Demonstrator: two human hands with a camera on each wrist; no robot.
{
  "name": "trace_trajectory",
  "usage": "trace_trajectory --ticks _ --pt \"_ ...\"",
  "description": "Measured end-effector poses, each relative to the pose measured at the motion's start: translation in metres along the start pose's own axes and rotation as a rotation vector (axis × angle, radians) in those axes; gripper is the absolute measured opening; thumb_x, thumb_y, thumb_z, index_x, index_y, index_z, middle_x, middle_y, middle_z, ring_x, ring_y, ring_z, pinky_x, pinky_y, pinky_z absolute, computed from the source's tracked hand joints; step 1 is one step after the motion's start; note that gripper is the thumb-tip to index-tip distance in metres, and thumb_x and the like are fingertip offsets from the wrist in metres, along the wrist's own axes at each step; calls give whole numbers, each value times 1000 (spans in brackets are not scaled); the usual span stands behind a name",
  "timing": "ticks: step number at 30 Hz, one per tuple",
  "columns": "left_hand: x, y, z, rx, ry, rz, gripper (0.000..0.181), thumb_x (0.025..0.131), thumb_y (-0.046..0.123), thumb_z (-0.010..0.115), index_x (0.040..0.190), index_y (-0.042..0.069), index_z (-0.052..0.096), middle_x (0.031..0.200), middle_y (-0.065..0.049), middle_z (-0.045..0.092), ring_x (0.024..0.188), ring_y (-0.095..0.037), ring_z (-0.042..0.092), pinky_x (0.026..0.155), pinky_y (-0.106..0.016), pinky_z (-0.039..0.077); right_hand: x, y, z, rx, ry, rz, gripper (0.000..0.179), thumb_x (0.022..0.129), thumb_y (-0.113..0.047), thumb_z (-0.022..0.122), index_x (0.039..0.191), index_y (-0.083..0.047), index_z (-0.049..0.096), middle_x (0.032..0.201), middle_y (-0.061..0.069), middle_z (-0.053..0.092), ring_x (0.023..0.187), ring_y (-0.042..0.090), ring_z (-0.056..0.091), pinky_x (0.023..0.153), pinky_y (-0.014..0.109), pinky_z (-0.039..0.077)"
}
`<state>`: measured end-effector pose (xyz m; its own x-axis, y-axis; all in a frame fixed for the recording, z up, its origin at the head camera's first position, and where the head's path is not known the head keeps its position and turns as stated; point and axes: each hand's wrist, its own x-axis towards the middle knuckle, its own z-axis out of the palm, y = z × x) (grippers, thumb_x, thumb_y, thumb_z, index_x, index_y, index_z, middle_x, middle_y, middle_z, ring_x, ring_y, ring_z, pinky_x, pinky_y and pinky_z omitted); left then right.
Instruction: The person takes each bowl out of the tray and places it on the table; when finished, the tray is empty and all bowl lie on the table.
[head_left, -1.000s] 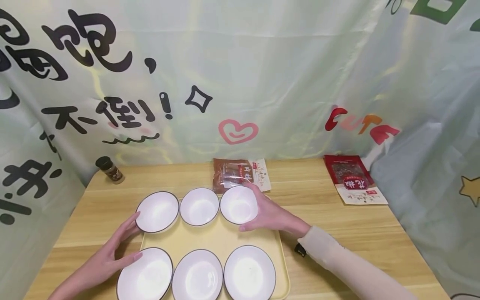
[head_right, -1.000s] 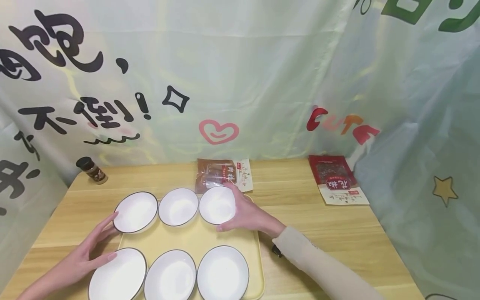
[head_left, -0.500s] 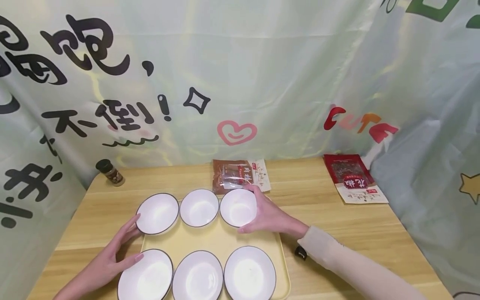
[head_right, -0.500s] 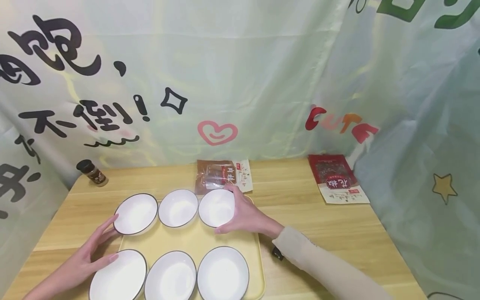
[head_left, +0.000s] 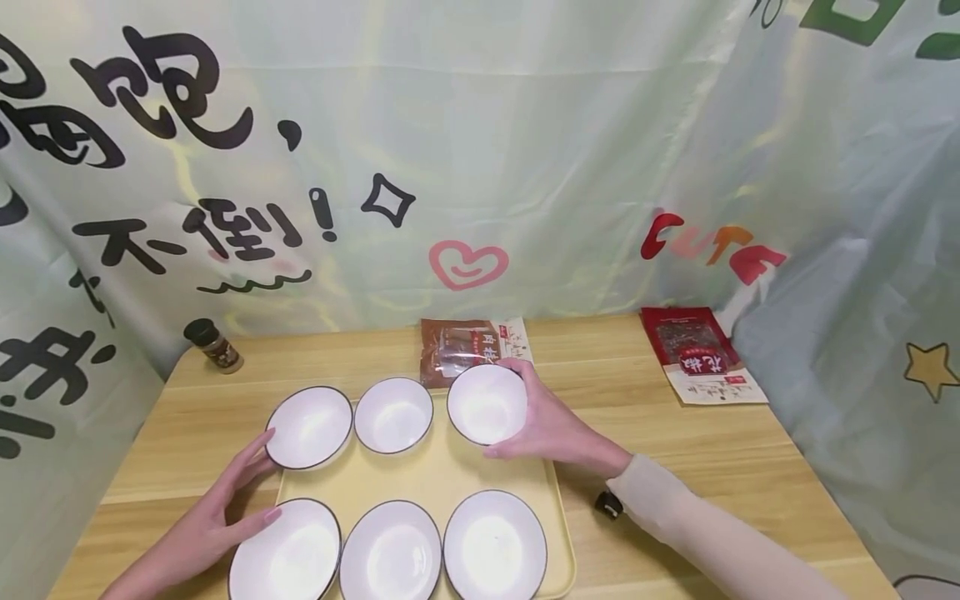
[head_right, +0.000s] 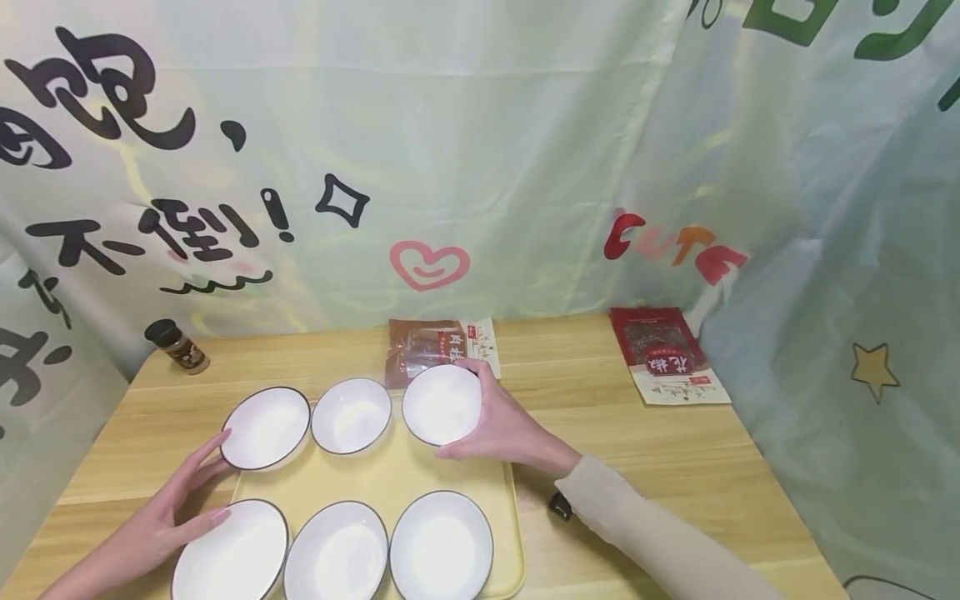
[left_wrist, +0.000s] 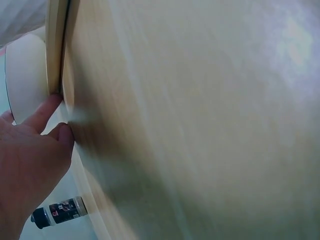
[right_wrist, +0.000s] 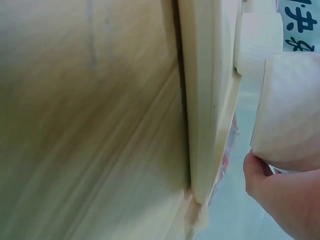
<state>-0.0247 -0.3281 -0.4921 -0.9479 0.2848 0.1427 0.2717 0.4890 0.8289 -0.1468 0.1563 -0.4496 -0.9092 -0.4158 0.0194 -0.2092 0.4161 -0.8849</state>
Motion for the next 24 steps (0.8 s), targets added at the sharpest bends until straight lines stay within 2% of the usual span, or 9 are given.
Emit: trace_trajectory --ticks 2,5,8,9,11,12,16,18,24 --pt "1 0 0 -1 -2 -4 101 98 -2 78 177 19 17 156 -21 47 139 16 38 106 -4 20 -2 0 -4 -2 18 0 127 61 -25 108 163 -24 32 156 9 50 131 36 59 104 58 52" --pt "2 0 -1 -1 0 8 101 98 -3 77 177 18 17 161 -3 45 139 16 38 107 -3 19 -5 0 -11 -3 33 3 127 63 -26 107 165 -24 31 158 12 49 131 38 58 104 60 51" --pt "2 -1 -1 7 3 14 101 98 -3 78 176 18 17 159 3 45 139 16 38 107 -3 19 -7 2 -19 -5 45 10 125 66 -26 107 166 -23 31 159 14 48 132 40 57 104 61 51" --pt "2 -1 -1 12 2 15 102 98 -3 78 176 18 17 159 3 46 139 17 38 107 -3 19 -9 3 -21 -8 48 12 126 67 -27 107 167 -21 31 159 16 47 133 41 57 104 63 51" --pt "2 -2 -1 15 0 12 102 98 -3 78 176 18 17 157 -5 46 139 16 38 107 -3 19 -11 6 -26 -10 67 13 125 67 -23 107 166 -18 31 159 18 48 133 43 56 104 64 51" --pt "2 -2 -1 13 -2 13 102 98 -3 78 176 18 18 157 -4 47 139 16 38 107 -4 19 -13 8 -29 -14 76 13 125 67 -22 107 166 -17 31 159 18 47 134 43 56 105 64 50" --pt "3 -3 -2 -2 1 39 101 97 -6 77 176 16 19 157 17 45 140 14 40 108 -5 21 -17 12 -39 -35 117 11 124 67 -20 106 165 -12 31 159 23 47 135 47 55 105 66 50" --pt "3 -2 -3 -9 3 50 100 97 -7 77 176 15 19 155 24 45 140 14 41 109 -5 21 -20 14 -44 -52 133 19 125 67 -22 107 165 -12 31 158 24 47 136 48 55 105 66 50" --pt "-1 -1 0 -2 8 27 100 97 -3 78 176 16 19 154 23 46 139 15 40 108 -4 20 -32 24 -59 -71 165 48 125 67 -24 107 166 -12 30 156 25 48 135 47 56 107 66 48"
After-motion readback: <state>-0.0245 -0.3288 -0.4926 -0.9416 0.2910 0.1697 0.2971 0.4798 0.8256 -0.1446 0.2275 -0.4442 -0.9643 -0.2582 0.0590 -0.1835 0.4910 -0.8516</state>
